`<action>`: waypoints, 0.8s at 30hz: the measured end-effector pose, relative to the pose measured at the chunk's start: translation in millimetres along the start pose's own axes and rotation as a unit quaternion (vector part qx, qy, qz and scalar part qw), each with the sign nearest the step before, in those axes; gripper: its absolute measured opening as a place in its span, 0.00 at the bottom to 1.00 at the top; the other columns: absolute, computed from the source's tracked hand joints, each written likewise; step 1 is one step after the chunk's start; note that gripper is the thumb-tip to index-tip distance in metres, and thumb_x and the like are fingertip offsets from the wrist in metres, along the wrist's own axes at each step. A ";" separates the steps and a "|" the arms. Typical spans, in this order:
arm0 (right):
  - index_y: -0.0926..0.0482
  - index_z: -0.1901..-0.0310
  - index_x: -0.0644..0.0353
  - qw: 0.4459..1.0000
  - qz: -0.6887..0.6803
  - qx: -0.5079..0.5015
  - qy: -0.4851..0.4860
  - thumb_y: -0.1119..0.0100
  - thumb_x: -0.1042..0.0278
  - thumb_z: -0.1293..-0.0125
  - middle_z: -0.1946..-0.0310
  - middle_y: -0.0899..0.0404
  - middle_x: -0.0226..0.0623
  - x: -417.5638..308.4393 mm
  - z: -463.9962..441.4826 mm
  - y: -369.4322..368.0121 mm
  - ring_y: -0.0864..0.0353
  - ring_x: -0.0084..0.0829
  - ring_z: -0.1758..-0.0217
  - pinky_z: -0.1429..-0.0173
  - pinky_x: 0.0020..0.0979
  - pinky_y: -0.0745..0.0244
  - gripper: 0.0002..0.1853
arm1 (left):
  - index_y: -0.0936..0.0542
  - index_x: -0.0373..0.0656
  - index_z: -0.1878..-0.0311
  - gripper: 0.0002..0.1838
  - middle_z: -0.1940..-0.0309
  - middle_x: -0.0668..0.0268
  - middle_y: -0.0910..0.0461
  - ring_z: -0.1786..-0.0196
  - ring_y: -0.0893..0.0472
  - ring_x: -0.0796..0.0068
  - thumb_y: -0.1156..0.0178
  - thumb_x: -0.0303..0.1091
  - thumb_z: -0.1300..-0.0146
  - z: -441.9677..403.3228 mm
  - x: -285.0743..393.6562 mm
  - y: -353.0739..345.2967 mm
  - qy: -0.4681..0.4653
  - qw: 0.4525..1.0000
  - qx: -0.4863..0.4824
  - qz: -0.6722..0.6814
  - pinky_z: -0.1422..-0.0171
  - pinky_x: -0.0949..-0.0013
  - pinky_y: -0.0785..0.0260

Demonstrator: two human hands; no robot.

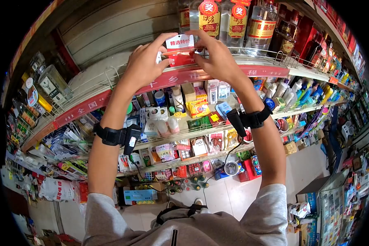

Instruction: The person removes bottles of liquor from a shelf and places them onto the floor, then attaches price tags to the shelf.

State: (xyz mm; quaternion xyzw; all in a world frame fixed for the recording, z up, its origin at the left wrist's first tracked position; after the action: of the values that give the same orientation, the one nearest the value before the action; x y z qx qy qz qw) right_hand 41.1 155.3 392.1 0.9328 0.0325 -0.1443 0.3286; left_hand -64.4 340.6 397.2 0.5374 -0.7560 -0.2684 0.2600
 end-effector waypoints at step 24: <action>0.17 0.61 0.65 0.935 0.310 -0.019 0.173 0.38 0.68 0.38 0.64 0.18 0.48 -98.0 -129.6 -28.9 0.17 0.54 0.56 0.50 0.47 0.22 0.09 | 0.22 0.36 0.67 0.08 0.70 0.58 0.24 0.62 0.25 0.53 0.36 0.29 0.36 129.3 -113.8 147.2 0.010 0.947 0.265 -0.182 0.55 0.55 0.32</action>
State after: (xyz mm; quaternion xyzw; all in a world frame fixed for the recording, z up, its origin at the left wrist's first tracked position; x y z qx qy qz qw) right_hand -25.0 261.9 499.3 0.9009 -0.1992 0.1288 0.3635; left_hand -219.0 506.3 393.0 0.7183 -0.6863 -0.0955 0.0626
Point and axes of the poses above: each hand's wrist, its own z-axis away from the middle knuckle, its own y-axis out of the back of the hand, x = y × z, the point moved 3 cm from there along -z, towards the middle knuckle
